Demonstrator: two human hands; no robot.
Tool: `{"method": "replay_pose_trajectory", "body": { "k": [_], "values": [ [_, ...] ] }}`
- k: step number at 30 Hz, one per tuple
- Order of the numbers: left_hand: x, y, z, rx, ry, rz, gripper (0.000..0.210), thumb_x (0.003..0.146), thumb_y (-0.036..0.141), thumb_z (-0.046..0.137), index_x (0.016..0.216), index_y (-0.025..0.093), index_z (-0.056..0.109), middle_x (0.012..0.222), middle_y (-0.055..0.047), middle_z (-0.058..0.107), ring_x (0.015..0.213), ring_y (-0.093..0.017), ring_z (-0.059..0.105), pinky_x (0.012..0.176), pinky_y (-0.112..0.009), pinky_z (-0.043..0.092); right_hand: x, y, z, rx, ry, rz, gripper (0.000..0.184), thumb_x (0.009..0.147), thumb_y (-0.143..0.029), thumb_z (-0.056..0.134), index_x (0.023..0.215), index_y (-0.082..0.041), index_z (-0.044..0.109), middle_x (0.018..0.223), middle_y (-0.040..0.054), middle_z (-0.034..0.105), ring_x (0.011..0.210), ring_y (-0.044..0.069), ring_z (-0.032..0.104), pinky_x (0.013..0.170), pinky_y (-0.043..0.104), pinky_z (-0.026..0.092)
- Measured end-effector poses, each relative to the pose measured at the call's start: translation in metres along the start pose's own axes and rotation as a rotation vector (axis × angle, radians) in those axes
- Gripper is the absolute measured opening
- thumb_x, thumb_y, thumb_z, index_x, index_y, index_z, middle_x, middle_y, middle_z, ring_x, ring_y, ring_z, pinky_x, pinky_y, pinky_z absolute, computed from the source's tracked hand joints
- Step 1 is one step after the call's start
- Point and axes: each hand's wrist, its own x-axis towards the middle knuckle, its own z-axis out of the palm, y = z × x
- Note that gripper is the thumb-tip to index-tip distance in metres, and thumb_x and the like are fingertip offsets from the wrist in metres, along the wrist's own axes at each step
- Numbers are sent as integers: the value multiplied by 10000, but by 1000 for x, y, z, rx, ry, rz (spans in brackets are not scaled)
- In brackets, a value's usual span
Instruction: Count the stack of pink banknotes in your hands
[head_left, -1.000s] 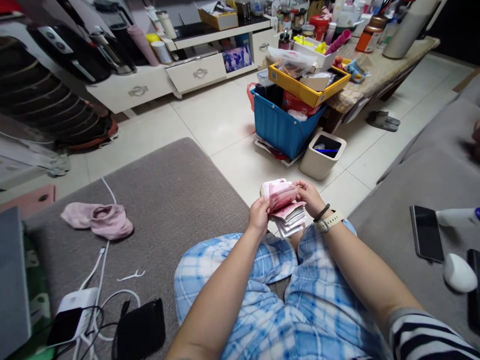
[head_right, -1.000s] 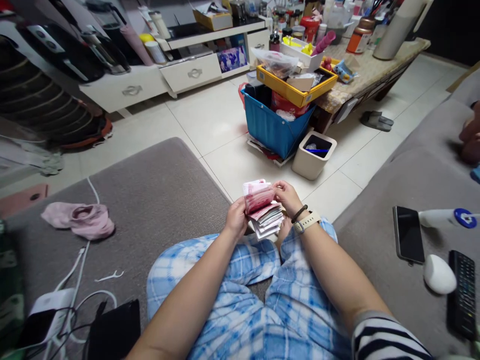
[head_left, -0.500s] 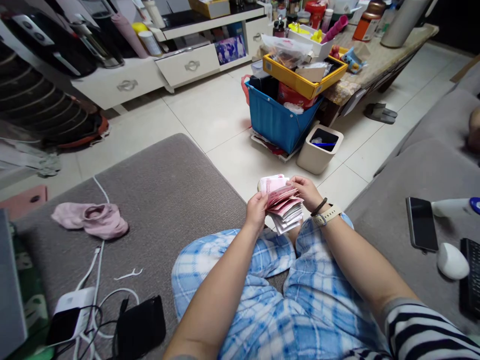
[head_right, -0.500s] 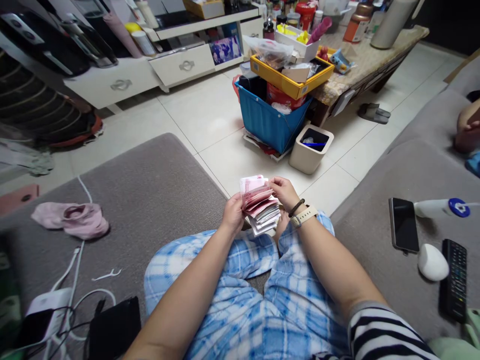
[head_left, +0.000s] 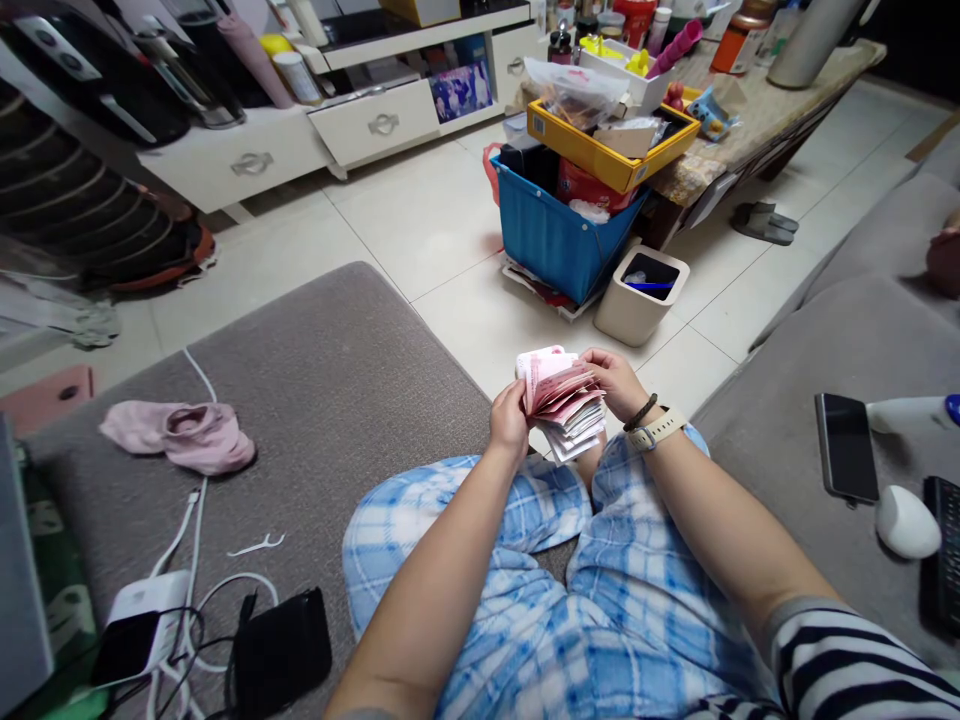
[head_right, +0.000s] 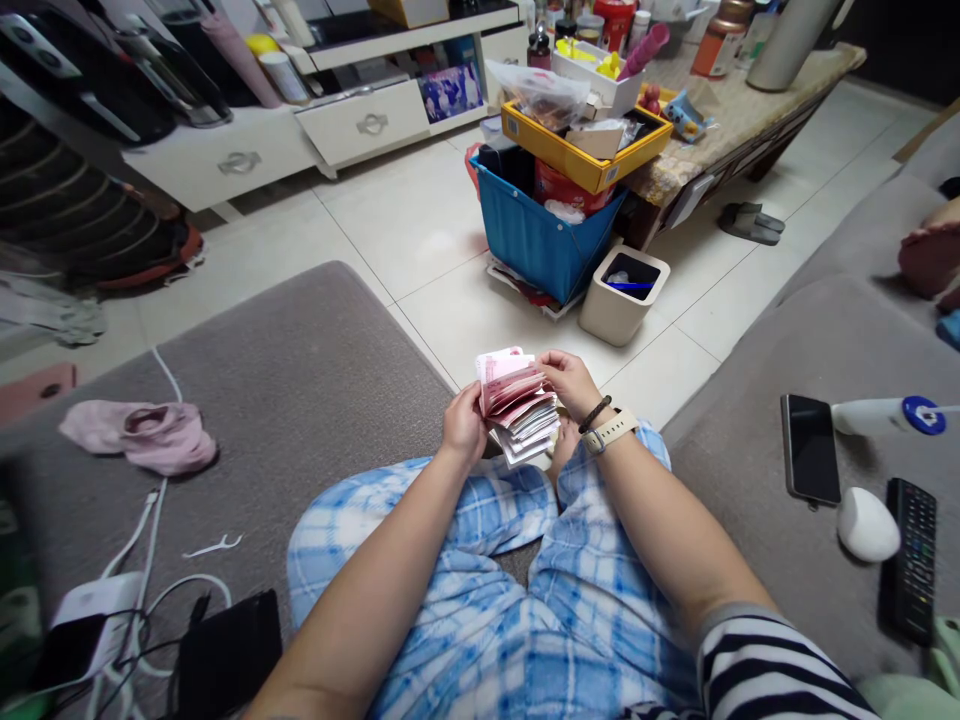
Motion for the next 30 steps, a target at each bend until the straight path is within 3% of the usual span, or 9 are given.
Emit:
{"method": "replay_pose_trajectory", "body": {
  "k": [13, 20, 25, 30],
  "values": [
    [4, -3, -3, 16, -20, 55, 161, 699, 328, 764, 678, 169, 744, 703, -16, 714, 685, -152, 630, 704, -262, 490, -1, -2, 1, 47, -8, 8, 383, 536, -426, 908, 677, -189, 641, 589, -43, 629, 536, 104, 520, 551, 244, 415],
    [1, -1, 0, -57, -28, -31, 223, 654, 357, 806, 720, 157, 737, 779, -54, 756, 773, -205, 691, 775, -318, 525, 1, 0, -2, 0, -88, 40, 433, 662, -594, 807, 705, -195, 644, 436, -49, 523, 412, 89, 389, 441, 231, 226],
    [-1, 0, 1, -15, -37, -4, 197, 653, 337, 807, 712, 157, 752, 767, -51, 753, 752, -199, 681, 770, -312, 523, 3, 2, -2, 6, -27, 17, 399, 590, -479, 870, 692, -199, 605, 506, -71, 524, 459, 79, 409, 461, 225, 273],
    [-3, 0, 0, 60, -183, -33, 239, 681, 368, 807, 775, 150, 784, 814, -62, 767, 762, -197, 678, 778, -313, 521, 5, 5, -2, 27, -26, 52, 412, 579, -487, 880, 700, -194, 617, 536, -72, 545, 483, 83, 446, 492, 228, 338]
  ]
}}
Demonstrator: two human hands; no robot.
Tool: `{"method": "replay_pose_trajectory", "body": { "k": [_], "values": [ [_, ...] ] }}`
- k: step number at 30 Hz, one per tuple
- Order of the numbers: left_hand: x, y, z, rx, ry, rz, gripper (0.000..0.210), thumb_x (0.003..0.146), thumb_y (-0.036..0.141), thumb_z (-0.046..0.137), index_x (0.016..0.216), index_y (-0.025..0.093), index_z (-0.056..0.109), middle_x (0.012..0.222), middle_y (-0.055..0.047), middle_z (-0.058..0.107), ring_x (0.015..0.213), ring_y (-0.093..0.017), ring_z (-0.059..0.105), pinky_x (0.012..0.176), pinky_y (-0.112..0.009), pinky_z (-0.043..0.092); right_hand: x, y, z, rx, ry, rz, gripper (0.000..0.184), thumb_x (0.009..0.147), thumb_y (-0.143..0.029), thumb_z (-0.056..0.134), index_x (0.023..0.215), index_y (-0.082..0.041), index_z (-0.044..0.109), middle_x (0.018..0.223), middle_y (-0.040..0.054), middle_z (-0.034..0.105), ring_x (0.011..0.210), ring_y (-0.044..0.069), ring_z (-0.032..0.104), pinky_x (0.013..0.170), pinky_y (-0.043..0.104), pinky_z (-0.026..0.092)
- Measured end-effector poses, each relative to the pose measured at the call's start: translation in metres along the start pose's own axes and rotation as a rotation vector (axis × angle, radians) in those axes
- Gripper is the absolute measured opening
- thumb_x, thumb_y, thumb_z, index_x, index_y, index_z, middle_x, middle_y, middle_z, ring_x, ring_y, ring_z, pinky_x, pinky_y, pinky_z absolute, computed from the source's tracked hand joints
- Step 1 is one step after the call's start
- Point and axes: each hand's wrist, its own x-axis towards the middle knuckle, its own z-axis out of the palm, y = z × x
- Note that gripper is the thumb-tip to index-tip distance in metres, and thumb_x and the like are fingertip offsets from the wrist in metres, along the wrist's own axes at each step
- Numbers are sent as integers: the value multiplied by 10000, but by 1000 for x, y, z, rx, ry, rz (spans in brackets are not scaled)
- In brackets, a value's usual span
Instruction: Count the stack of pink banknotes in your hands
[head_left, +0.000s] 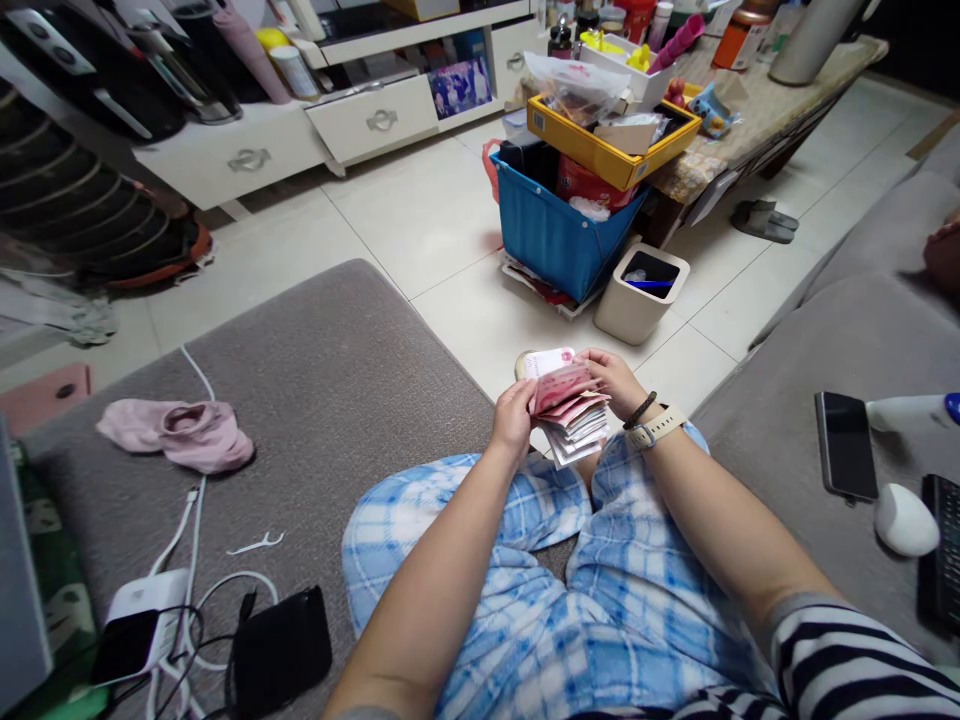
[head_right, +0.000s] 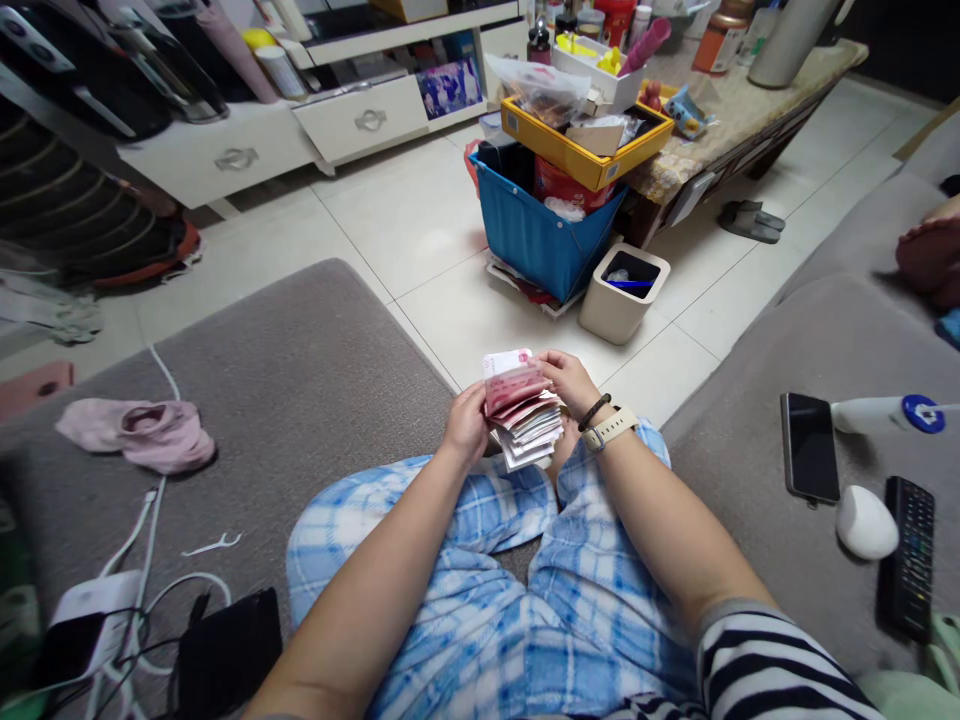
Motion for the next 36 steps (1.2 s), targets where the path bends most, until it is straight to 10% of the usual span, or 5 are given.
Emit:
{"method": "replay_pose_trajectory", "body": {
  "k": [24, 36],
  "values": [
    [-4, 4, 5, -52, 59, -227, 186, 712, 341, 706, 799, 186, 762, 742, -32, 752, 716, -212, 685, 710, -328, 559, -2, -2, 2, 14, 73, -40, 317, 555, -430, 839, 626, -195, 638, 592, -37, 588, 571, 112, 475, 569, 247, 374],
    [-8, 34, -1, -318, -4, -435, 456, 955, 548, 496, 1002, 167, 743, 967, -127, 773, 863, -260, 726, 808, -397, 584, -9, -2, 5, -45, -385, -110, 405, 569, -204, 750, 973, -228, 744, 1028, 21, 747, 1028, 247, 630, 924, 356, 480]
  ]
}}
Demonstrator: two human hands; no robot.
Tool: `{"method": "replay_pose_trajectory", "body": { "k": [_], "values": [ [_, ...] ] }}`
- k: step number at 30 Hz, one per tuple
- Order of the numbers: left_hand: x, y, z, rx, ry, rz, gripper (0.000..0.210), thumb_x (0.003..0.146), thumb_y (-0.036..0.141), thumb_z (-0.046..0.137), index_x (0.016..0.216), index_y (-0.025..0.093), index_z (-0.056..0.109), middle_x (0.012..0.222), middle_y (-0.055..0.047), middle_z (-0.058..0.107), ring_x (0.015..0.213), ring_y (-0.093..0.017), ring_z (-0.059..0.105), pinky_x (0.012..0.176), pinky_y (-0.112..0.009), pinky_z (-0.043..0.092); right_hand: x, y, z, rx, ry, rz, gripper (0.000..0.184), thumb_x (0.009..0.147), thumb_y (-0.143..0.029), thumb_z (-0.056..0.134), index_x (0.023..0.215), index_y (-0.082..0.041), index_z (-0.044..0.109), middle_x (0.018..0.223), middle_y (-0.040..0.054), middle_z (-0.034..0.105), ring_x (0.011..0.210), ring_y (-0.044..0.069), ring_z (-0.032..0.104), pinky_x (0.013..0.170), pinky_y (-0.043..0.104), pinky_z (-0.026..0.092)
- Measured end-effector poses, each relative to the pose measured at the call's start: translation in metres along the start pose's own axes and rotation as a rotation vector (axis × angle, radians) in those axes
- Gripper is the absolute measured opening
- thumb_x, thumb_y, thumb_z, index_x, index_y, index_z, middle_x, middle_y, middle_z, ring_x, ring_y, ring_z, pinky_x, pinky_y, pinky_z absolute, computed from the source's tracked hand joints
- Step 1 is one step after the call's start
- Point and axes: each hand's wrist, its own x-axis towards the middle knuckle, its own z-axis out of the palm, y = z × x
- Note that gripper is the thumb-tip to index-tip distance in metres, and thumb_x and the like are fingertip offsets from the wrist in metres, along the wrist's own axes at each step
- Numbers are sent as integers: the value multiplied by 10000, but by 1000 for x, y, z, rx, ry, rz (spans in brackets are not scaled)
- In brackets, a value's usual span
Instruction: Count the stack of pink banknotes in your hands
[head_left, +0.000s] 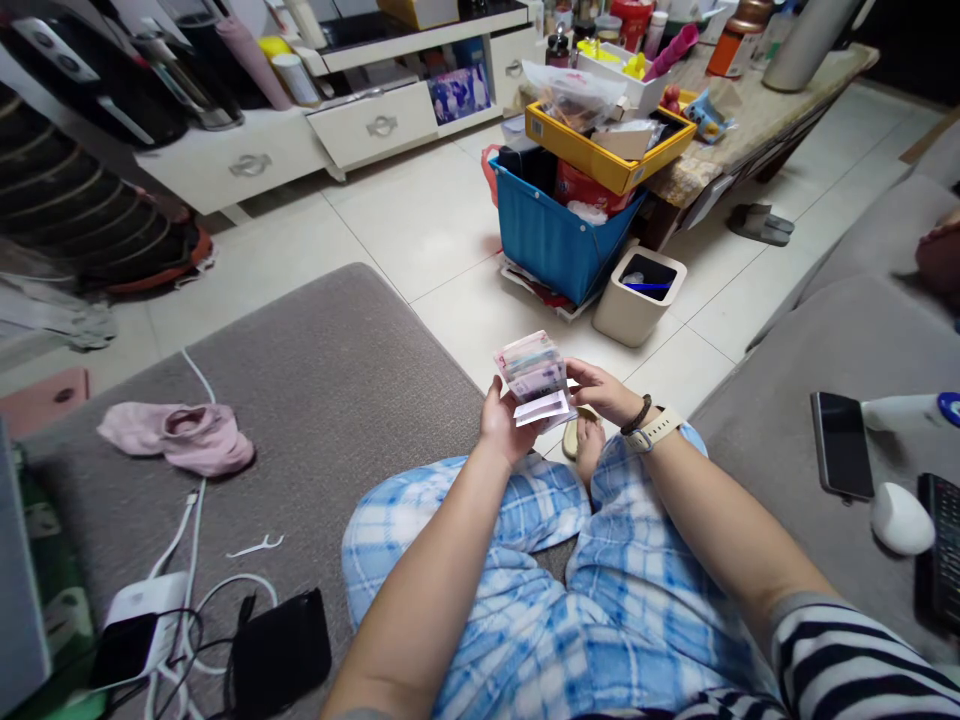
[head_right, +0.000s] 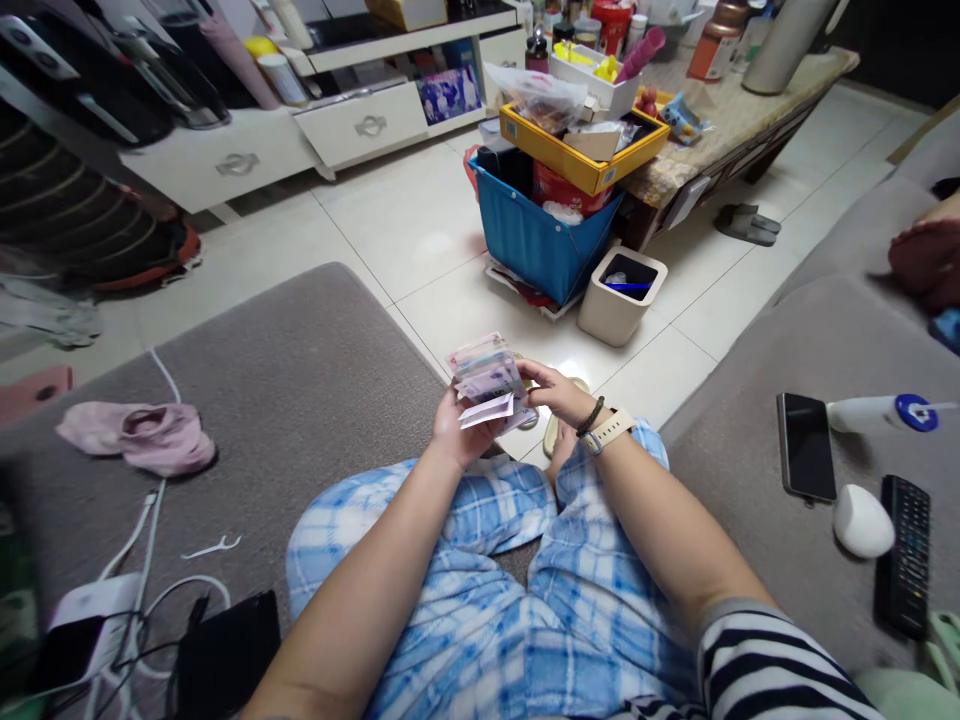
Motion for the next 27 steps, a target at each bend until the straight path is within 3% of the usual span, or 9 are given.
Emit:
{"method": "replay_pose_trajectory", "body": {
  "k": [3, 5, 8, 11, 15, 18, 22, 24, 27],
  "values": [
    [-3, -4, 2, -1, -9, 4, 527, 932, 641, 511, 1021, 164, 716, 1008, -141, 758, 929, -266, 717, 859, -405, 578, 5, 10, 4, -45, 84, -39, 436, 612, -288, 819, 1029, -225, 709, 1069, 23, 734, 1047, 238, 630, 965, 351, 472],
    [-7, -8, 4, 12, -100, 11, 530, 897, 649, 567, 1080, 170, 698, 1062, -143, 748, 988, -274, 707, 861, -412, 581, 9, 18, 7, -49, 210, -7, 405, 694, -397, 789, 1042, -221, 677, 1018, 26, 724, 973, 226, 637, 894, 340, 494],
    [-13, -16, 6, 141, -223, -2, 454, 793, 453, 735, 1173, 215, 666, 1156, -108, 728, 1014, -267, 694, 829, -409, 585, 11, 30, 8, -109, 339, 30, 371, 766, -485, 726, 1013, -222, 637, 927, 13, 697, 873, 210, 621, 799, 319, 489],
    [-11, -21, 1, 443, -118, 37, 536, 650, 192, 794, 1160, 280, 652, 1112, -33, 722, 896, -219, 677, 726, -336, 563, 9, 35, 4, -283, 385, 53, 291, 808, -486, 681, 915, -230, 595, 821, -12, 648, 799, 196, 580, 766, 310, 458],
    [2, -23, -10, 824, 76, 255, 334, 596, 165, 842, 901, 228, 724, 844, -22, 688, 763, -190, 607, 714, -296, 507, 4, 31, 4, -453, 422, 104, 265, 821, -472, 671, 808, -241, 542, 713, -31, 577, 720, 188, 522, 698, 297, 414],
    [6, -24, -12, 692, 71, 395, 337, 571, 195, 872, 880, 205, 737, 882, -44, 710, 845, -211, 640, 829, -321, 509, 1, 25, 15, -255, 355, 65, 269, 798, -467, 703, 858, -228, 595, 757, -19, 609, 735, 183, 548, 677, 284, 434],
    [2, -29, -7, 297, -51, 189, 468, 611, 276, 789, 1065, 176, 729, 885, -59, 762, 906, -274, 712, 899, -406, 542, -4, 23, 36, 82, 220, 209, 270, 762, -426, 769, 864, -210, 641, 718, -12, 650, 683, 169, 587, 619, 264, 459],
    [-1, -31, -5, 245, -90, 133, 530, 584, 247, 738, 1105, 148, 732, 871, -72, 774, 969, -312, 726, 943, -432, 543, -7, 23, 42, 139, 225, 286, 232, 764, -385, 779, 822, -198, 654, 681, -9, 653, 650, 160, 589, 588, 253, 457],
    [-4, -30, -3, 260, -149, 178, 588, 554, 209, 675, 1134, 138, 738, 932, -86, 793, 1114, -338, 703, 1010, -427, 520, -10, 24, 44, 160, 226, 400, 220, 763, -359, 794, 760, -186, 658, 613, -1, 636, 565, 147, 555, 528, 249, 426]
  ]
}}
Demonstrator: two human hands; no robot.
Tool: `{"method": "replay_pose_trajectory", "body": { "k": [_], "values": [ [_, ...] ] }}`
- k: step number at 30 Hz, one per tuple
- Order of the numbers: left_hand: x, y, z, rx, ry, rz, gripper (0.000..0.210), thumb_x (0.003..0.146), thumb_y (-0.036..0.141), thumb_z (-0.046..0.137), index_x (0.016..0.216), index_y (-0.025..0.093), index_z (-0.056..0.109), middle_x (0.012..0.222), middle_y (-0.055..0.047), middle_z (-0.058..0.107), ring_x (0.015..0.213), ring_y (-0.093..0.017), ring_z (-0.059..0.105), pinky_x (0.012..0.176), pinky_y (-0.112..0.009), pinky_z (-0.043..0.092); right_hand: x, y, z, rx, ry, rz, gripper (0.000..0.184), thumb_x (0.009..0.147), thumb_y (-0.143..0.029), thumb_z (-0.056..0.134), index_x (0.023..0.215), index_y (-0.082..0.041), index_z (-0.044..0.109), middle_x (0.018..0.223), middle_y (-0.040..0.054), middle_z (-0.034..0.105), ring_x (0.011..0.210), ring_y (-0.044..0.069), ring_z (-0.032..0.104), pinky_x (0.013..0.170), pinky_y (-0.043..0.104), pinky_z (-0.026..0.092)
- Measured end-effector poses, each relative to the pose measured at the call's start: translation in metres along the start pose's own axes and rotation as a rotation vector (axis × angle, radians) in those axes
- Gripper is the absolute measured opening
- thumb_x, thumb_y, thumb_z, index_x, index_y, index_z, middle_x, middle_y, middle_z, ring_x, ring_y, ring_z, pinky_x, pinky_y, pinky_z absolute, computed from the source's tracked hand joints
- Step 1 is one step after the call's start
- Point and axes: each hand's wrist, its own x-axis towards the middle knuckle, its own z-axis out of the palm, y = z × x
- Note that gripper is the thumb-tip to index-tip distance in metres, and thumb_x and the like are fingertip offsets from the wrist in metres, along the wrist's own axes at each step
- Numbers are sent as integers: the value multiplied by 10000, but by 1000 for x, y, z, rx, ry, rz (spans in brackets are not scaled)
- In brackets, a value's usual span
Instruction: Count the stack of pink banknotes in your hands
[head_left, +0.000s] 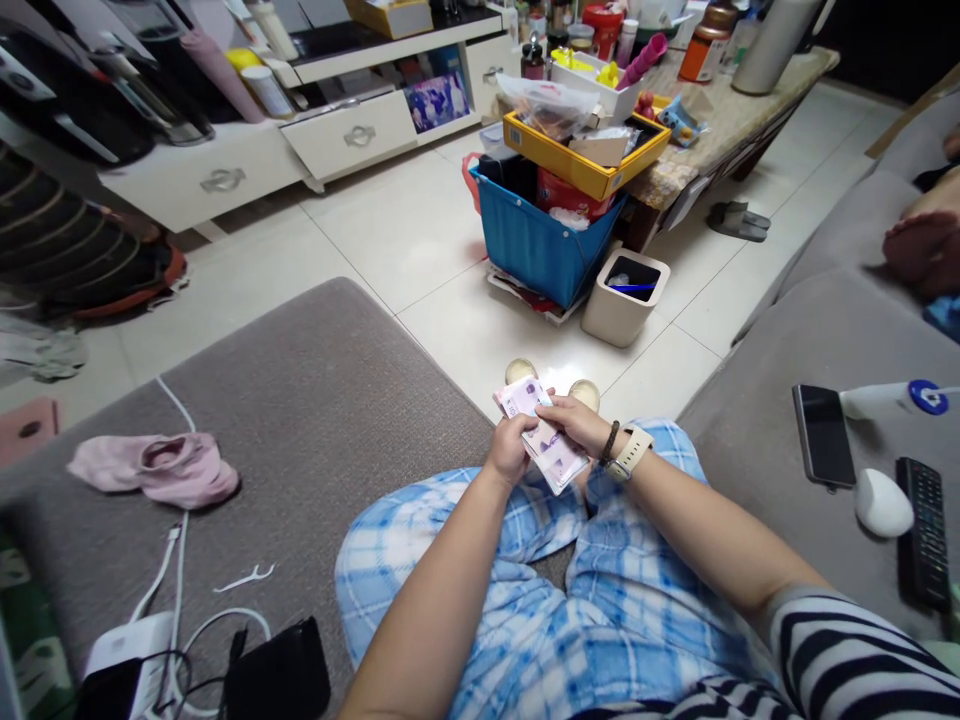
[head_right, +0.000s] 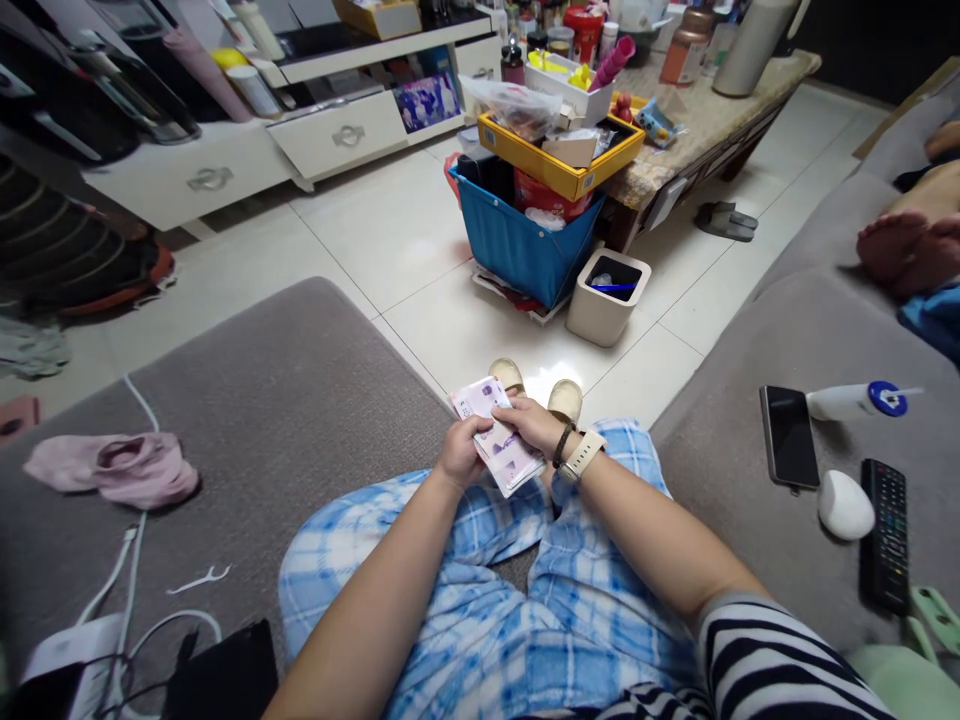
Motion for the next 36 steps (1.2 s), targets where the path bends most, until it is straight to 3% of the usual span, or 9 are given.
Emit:
{"method": "replay_pose_trajectory", "body": {
  "k": [4, 9, 16, 19, 26, 32, 36],
  "values": [
    [0, 5, -1, 26, -24, 15, 548, 566, 241, 652, 1091, 122, 753, 944, -108, 795, 1123, -350, 704, 975, -415, 540, -2, 4, -4, -21, -36, 45, 299, 763, -423, 818, 702, -172, 667, 590, 29, 644, 520, 142, 530, 487, 259, 374],
    [4, 8, -4, 14, 34, 37, 541, 523, 209, 644, 1047, 131, 753, 894, -104, 791, 1061, -347, 728, 948, -416, 560, 5, 13, -1, -93, -32, 48, 443, 720, -579, 838, 641, -180, 665, 550, 44, 635, 500, 149, 512, 471, 273, 359],
    [15, 6, -2, -62, 178, 35, 593, 463, 160, 593, 1037, 157, 739, 808, -75, 773, 960, -330, 754, 927, -430, 573, 11, 16, 10, -275, 183, -62, 448, 773, -525, 785, 521, -220, 574, 531, 21, 576, 590, 179, 535, 536, 296, 385],
    [19, 12, -3, -98, 200, 34, 618, 439, 135, 584, 1039, 158, 731, 797, -66, 764, 937, -318, 756, 927, -424, 577, 10, 19, 13, -267, 213, -115, 466, 735, -587, 786, 542, -227, 563, 527, -3, 538, 551, 153, 479, 519, 285, 356],
    [14, 28, -1, -196, 118, 17, 677, 491, 120, 606, 1158, 175, 707, 956, -82, 780, 1033, -313, 738, 984, -451, 559, -5, 27, 7, -138, 72, -86, 558, 623, -733, 796, 627, -216, 585, 516, -18, 520, 479, 123, 418, 458, 263, 302],
    [4, 28, 0, -273, -30, -69, 712, 560, 147, 632, 1270, 181, 670, 1106, -107, 779, 1114, -322, 715, 1035, -488, 519, -20, 33, 4, -56, 104, -131, 536, 640, -670, 837, 759, -181, 652, 655, 0, 642, 578, 133, 525, 557, 261, 405],
    [-2, 29, 2, -357, -102, -74, 624, 653, 203, 633, 1275, 162, 662, 990, -105, 773, 1056, -318, 726, 1002, -498, 528, -29, 33, 4, -60, 104, -145, 523, 671, -629, 843, 846, -163, 680, 721, 17, 684, 624, 146, 571, 605, 276, 437]
  ]
}}
